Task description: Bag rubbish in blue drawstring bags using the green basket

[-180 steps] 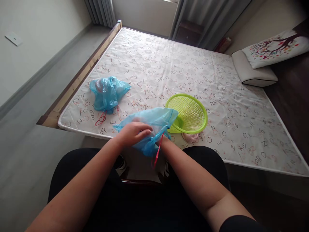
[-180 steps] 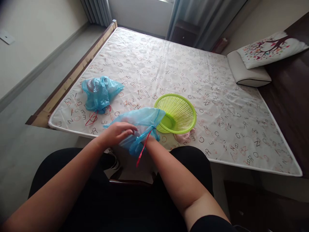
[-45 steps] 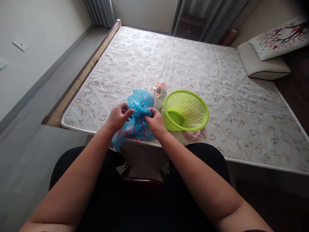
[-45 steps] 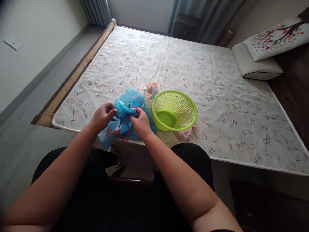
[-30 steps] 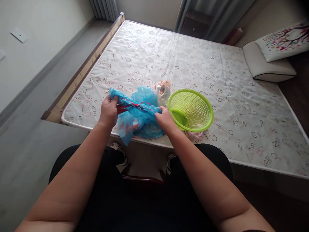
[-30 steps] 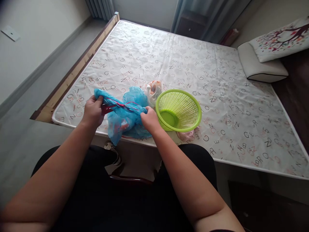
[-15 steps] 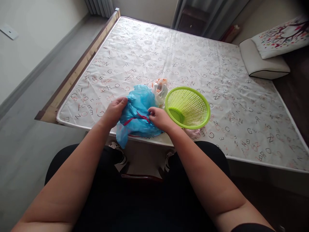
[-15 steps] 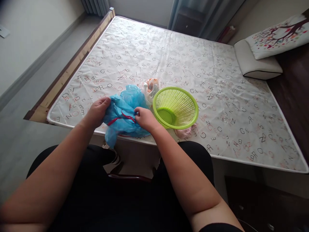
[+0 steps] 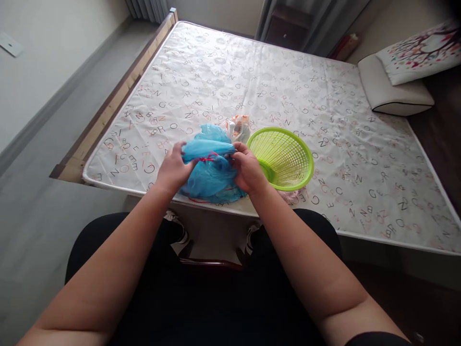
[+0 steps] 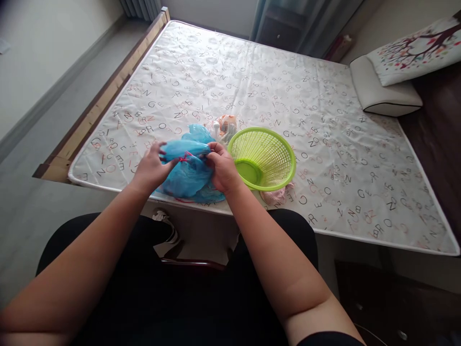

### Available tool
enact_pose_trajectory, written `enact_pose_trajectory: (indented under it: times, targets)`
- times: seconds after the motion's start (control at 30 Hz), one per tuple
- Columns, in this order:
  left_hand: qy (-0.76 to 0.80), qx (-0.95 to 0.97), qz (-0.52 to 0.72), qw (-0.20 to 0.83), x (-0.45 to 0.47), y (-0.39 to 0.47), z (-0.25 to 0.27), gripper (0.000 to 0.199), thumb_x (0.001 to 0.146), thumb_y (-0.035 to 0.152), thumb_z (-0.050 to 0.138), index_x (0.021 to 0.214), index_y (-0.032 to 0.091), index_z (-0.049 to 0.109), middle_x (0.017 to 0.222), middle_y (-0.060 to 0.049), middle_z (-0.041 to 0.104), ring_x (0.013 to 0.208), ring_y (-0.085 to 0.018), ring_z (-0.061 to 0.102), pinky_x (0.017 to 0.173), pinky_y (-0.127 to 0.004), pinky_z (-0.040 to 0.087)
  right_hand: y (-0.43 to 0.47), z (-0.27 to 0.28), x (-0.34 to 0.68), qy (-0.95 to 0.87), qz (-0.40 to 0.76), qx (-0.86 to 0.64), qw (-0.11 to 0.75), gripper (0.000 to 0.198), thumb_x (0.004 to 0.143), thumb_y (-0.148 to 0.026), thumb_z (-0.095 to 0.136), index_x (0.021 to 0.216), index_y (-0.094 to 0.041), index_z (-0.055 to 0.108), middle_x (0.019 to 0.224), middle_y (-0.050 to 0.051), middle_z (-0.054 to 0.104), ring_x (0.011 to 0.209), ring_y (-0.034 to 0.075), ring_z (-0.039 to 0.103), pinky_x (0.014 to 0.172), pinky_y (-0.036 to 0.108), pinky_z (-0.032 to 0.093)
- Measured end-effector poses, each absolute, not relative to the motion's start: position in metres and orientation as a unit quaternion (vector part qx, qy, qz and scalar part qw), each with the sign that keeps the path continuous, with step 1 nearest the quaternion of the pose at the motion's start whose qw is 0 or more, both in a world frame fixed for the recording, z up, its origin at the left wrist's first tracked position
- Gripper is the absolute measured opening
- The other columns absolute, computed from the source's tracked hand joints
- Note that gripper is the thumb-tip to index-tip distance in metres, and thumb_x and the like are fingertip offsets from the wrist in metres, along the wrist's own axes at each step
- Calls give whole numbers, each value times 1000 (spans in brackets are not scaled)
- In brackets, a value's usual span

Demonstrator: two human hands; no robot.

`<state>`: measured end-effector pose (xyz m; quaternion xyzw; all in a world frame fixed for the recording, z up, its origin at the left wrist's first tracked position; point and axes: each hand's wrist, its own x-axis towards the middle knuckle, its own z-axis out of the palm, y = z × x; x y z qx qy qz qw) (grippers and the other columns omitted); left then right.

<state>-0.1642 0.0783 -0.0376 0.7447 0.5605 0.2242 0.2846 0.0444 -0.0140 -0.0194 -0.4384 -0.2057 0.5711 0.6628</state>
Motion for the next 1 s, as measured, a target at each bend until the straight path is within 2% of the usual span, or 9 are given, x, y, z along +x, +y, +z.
enact_pose_trajectory:
  times: [0.13, 0.27, 0.33, 0.5, 0.6, 0.7, 0.83, 0.93, 1.0]
  targets:
    - [630, 676, 123, 363, -171, 96, -46, 49, 91, 43, 76, 133, 19, 74, 119, -15, 80, 106, -32, 76, 99, -43, 58, -18, -13, 49, -199, 598, -433, 644, 35, 70, -24, 75, 101, -27, 59, 81, -6, 63, 71, 13, 57, 66, 24, 52]
    - [624, 638, 239, 384, -180, 110, -46, 24, 93, 45, 72, 91, 22, 71, 92, -8, 77, 91, -27, 73, 83, -36, 59, -18, -10, 58, -240, 589, -500, 588, 34, 78, -34, 75, 108, -27, 60, 82, -5, 64, 67, 13, 55, 62, 25, 49]
    - [617, 559, 340, 438, -182, 113, -46, 26, 96, 49, 71, 92, 24, 64, 87, -5, 72, 81, -23, 71, 73, -33, 60, -18, -9, 63, -299, 563, -564, 525, 27, 85, -37, 73, 107, -26, 62, 82, -4, 64, 67, 14, 55, 63, 27, 48]
    - [543, 409, 442, 585, -175, 111, -38, 34, 99, 54, 74, 96, 26, 54, 75, 2, 62, 63, -16, 65, 59, -27, 58, -24, -14, 65, -491, 308, -725, 372, 11, 95, -31, 67, 103, -23, 65, 95, 5, 69, 90, 23, 64, 88, 40, 54]
    - [497, 449, 414, 617, -172, 104, -26, 41, 97, 57, 79, 87, 23, 57, 66, 3, 57, 55, -12, 56, 51, -22, 50, -26, -19, 64, -529, 146, -737, 395, 13, 101, -22, 54, 107, -22, 65, 116, 13, 70, 112, 28, 64, 105, 46, 52]
    - [453, 535, 272, 660, -183, 102, -14, 49, 91, 68, 81, 86, 21, 66, 66, -2, 64, 53, -15, 57, 47, -25, 49, -24, -20, 74, -516, 76, -743, 420, 21, 106, -19, 45, 111, -21, 65, 118, 16, 66, 116, 29, 62, 111, 49, 50]
    - [477, 659, 94, 574, -206, 114, -10, 36, 70, 42, 100, 90, 20, 79, 72, -5, 74, 51, -17, 59, 44, -25, 41, -26, -13, 86, -490, 12, -765, 419, 33, 100, -9, 42, 117, -19, 68, 124, 17, 63, 126, 32, 62, 117, 54, 47]
    - [526, 665, 175, 500, -204, 114, -14, 21, 77, 36, 90, 81, 20, 77, 63, -3, 66, 51, -15, 53, 45, -24, 36, -33, -2, 68, -559, -10, -711, 426, 39, 98, -7, 44, 124, -23, 69, 140, 15, 62, 145, 33, 54, 126, 57, 41]
    - [504, 641, 241, 526, -192, 106, -14, 22, 86, 40, 83, 81, 20, 74, 64, -2, 62, 55, -15, 52, 47, -24, 37, -37, 2, 46, -669, 53, -623, 403, 38, 101, -10, 45, 123, -28, 70, 142, 10, 64, 148, 30, 53, 128, 52, 42]
